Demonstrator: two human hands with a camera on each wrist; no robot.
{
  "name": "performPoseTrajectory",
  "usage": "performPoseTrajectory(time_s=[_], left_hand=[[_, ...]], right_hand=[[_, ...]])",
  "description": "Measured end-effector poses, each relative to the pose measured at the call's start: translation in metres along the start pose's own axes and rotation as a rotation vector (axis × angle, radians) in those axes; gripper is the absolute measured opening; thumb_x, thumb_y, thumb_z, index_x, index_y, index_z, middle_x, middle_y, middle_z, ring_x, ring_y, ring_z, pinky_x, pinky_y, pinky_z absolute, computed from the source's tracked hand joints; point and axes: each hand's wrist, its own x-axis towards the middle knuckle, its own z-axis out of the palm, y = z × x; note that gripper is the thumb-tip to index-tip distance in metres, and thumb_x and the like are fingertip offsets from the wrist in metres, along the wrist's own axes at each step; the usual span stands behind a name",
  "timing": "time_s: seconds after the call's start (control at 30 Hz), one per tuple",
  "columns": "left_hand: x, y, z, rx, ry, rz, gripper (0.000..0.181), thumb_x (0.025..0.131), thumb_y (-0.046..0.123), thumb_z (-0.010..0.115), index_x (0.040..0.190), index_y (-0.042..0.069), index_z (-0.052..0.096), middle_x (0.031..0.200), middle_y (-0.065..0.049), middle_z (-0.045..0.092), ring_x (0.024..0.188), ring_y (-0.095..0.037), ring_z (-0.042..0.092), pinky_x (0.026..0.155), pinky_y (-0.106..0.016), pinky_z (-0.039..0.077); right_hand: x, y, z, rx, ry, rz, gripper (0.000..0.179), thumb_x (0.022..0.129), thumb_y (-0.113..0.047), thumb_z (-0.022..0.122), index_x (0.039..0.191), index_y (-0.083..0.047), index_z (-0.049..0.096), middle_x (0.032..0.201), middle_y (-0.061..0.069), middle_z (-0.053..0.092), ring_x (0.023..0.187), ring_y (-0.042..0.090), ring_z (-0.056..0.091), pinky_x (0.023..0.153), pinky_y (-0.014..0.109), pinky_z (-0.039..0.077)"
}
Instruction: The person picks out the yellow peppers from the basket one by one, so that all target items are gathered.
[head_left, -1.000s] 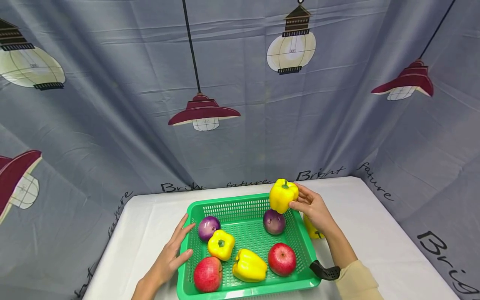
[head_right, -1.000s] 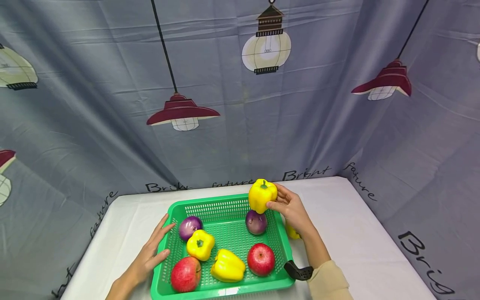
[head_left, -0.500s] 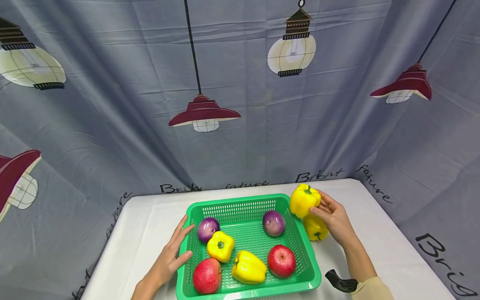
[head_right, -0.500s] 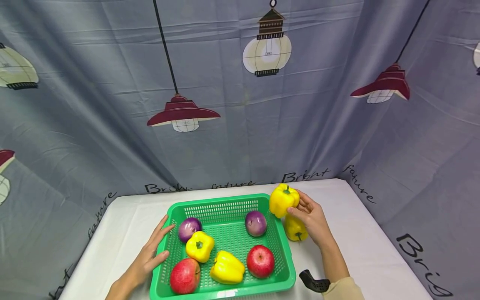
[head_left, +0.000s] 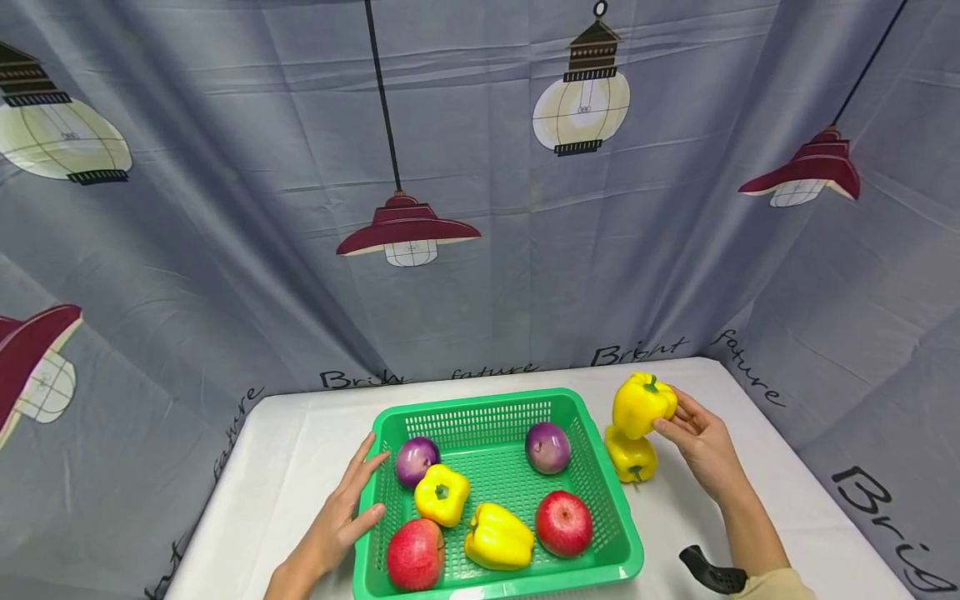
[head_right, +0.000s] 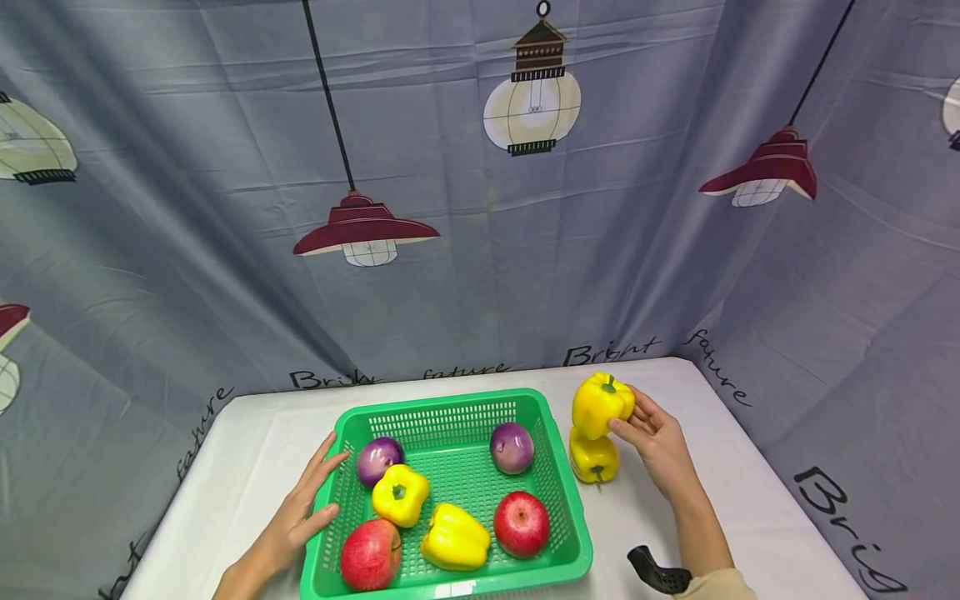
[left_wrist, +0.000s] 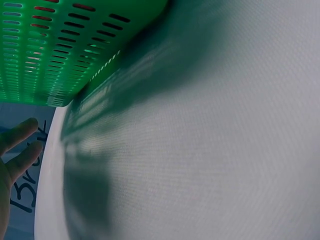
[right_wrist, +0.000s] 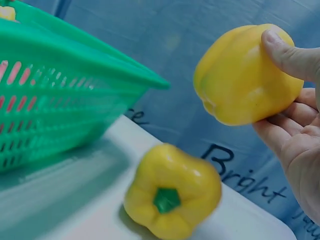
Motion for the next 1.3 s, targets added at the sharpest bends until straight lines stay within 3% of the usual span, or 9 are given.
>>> performPoseTrajectory(time_s=[0.13, 0.23, 0.37, 0.67, 0.77, 0.9, 1.0, 1.3], left_hand=[[0.0, 0.0, 0.0, 0.001, 0.001, 0.001, 0.068, 0.089, 0.014, 0.06, 0.154, 0.01, 0.041, 0.167, -0.011, 0.015, 0.145, -0.037, 0.031, 0.095, -0.072, 0.038], [0.0, 0.001, -0.001, 0.001, -0.005, 0.001, 0.067, 0.09, 0.015, 0.06, 0.154, 0.01, 0.04, 0.167, -0.011, 0.015, 0.146, -0.036, 0.031, 0.096, -0.072, 0.038], [0.002, 0.001, -0.002, 0.005, -0.004, 0.006, 0.068, 0.089, 0.015, 0.06, 0.154, 0.01, 0.041, 0.167, -0.012, 0.015, 0.146, -0.035, 0.032, 0.096, -0.071, 0.039], [0.001, 0.002, -0.002, 0.005, -0.007, -0.002, 0.068, 0.09, 0.015, 0.06, 0.154, 0.01, 0.04, 0.167, -0.011, 0.015, 0.144, -0.037, 0.033, 0.095, -0.071, 0.04], [0.001, 0.002, -0.002, 0.008, -0.008, -0.003, 0.068, 0.09, 0.015, 0.06, 0.154, 0.01, 0.04, 0.167, -0.011, 0.015, 0.144, -0.036, 0.033, 0.094, -0.071, 0.04], [0.001, 0.002, -0.002, 0.002, -0.003, 0.004, 0.067, 0.089, 0.014, 0.06, 0.154, 0.009, 0.041, 0.167, -0.012, 0.016, 0.145, -0.036, 0.032, 0.095, -0.072, 0.039], [0.001, 0.002, -0.002, -0.007, 0.0, 0.009, 0.067, 0.089, 0.014, 0.06, 0.153, 0.008, 0.041, 0.167, -0.014, 0.016, 0.146, -0.035, 0.03, 0.096, -0.072, 0.037], [0.001, 0.003, -0.002, -0.015, 0.0, 0.005, 0.067, 0.09, 0.014, 0.06, 0.153, 0.008, 0.041, 0.167, -0.014, 0.016, 0.146, -0.036, 0.03, 0.096, -0.073, 0.037]], right_hand=[[-0.007, 0.005, -0.013, 0.095, 0.031, 0.006, 0.076, 0.098, -0.008, 0.067, 0.154, 0.013, 0.02, 0.135, -0.006, 0.055, 0.112, -0.007, 0.058, 0.09, 0.014, 0.047], [-0.013, 0.009, -0.023, 0.194, 0.05, 0.001, 0.077, 0.097, -0.001, 0.065, 0.154, 0.014, 0.016, 0.126, -0.016, 0.057, 0.112, -0.005, 0.06, 0.09, 0.015, 0.048], [-0.018, 0.014, -0.033, 0.267, 0.062, -0.001, 0.078, 0.097, 0.003, 0.063, 0.154, 0.015, 0.013, 0.126, -0.017, 0.057, 0.113, -0.004, 0.06, 0.091, 0.016, 0.048], [-0.028, 0.029, -0.049, 0.237, 0.08, 0.001, 0.077, 0.096, 0.003, 0.065, 0.154, 0.015, 0.014, 0.13, -0.014, 0.056, 0.113, -0.006, 0.059, 0.092, 0.015, 0.047], [-0.034, 0.037, -0.054, 0.163, 0.096, 0.034, 0.078, 0.096, -0.001, 0.066, 0.153, 0.016, 0.015, 0.14, -0.007, 0.053, 0.111, -0.01, 0.057, 0.09, 0.013, 0.046], [-0.042, 0.05, -0.059, 0.065, 0.107, 0.113, 0.08, 0.097, -0.008, 0.067, 0.154, 0.015, 0.015, 0.154, 0.015, 0.036, 0.108, -0.014, 0.054, 0.089, 0.01, 0.045], [-0.046, 0.059, -0.06, 0.026, 0.116, 0.153, 0.081, 0.098, -0.011, 0.068, 0.154, 0.015, 0.015, 0.155, 0.027, 0.027, 0.106, -0.016, 0.053, 0.088, 0.009, 0.045], [-0.054, 0.07, -0.063, -0.181, 0.11, 0.277, 0.085, 0.099, -0.029, 0.067, 0.155, 0.012, 0.017, 0.152, 0.039, 0.028, 0.101, -0.022, 0.043, 0.083, 0.004, 0.043]])
